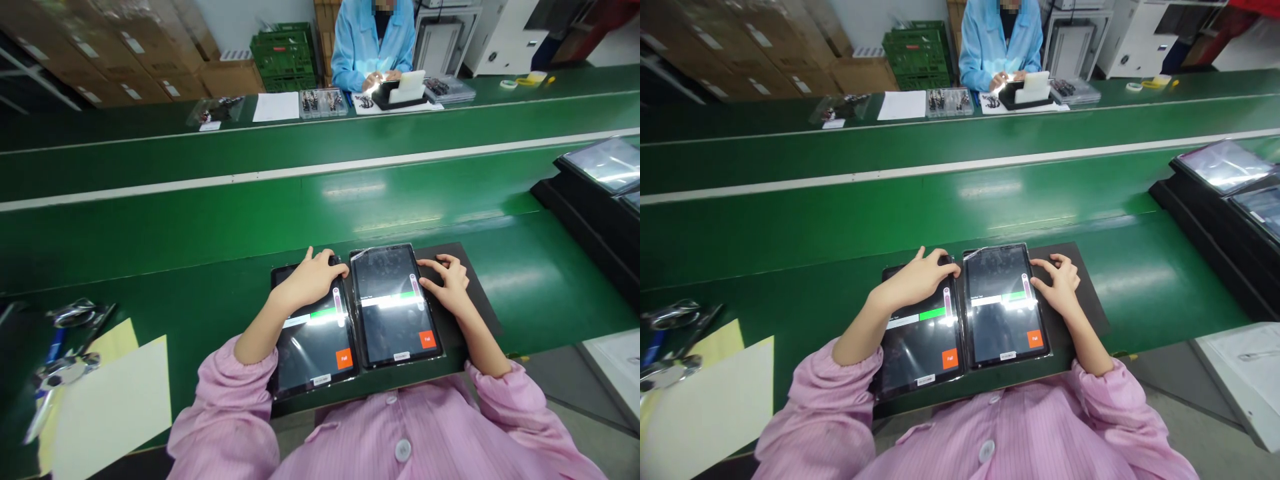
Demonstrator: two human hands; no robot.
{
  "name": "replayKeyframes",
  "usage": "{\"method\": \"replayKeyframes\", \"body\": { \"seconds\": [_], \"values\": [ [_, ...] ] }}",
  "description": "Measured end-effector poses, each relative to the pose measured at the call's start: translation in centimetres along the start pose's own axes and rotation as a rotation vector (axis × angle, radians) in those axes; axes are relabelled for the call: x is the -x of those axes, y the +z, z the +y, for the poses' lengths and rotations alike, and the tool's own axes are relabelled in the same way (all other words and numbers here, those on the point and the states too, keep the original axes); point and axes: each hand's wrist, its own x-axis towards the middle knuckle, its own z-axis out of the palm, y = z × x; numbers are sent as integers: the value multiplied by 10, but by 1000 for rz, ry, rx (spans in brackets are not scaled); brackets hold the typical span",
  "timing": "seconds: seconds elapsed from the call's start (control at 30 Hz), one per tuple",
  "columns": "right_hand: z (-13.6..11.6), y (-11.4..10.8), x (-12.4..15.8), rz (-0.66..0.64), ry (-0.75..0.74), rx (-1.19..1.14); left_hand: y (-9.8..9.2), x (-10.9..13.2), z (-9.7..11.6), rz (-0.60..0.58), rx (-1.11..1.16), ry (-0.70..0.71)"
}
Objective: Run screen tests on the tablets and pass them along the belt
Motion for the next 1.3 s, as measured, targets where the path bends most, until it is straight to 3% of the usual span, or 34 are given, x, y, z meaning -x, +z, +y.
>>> {"method": "replayKeyframes", "body": {
  "seconds": [0.1,0.2,0.3,0.4,0.47,0.57,0.67,0.93,1.3],
  "values": [
    [1,1,0,5,-8,8,-1,0,-1,-8,8,-19],
    [2,2,1,20,-37,32,-6,9,-15,-85,103,1],
    [2,3,2,27,-52,57,-10,27,-46,-125,199,-27],
    [2,3,3,20,-39,53,-10,44,-85,-78,244,-170],
    [1,2,2,7,-27,52,-7,51,-113,-114,319,-222],
    [-1,1,2,-12,-14,64,-3,53,-148,-240,573,-142],
    [-1,0,3,-27,0,60,1,48,-167,-242,755,-51],
    [2,2,4,13,-34,54,7,26,-156,-216,679,32],
    [1,0,2,1,3,45,5,25,-153,-211,675,26]
  ]
}}
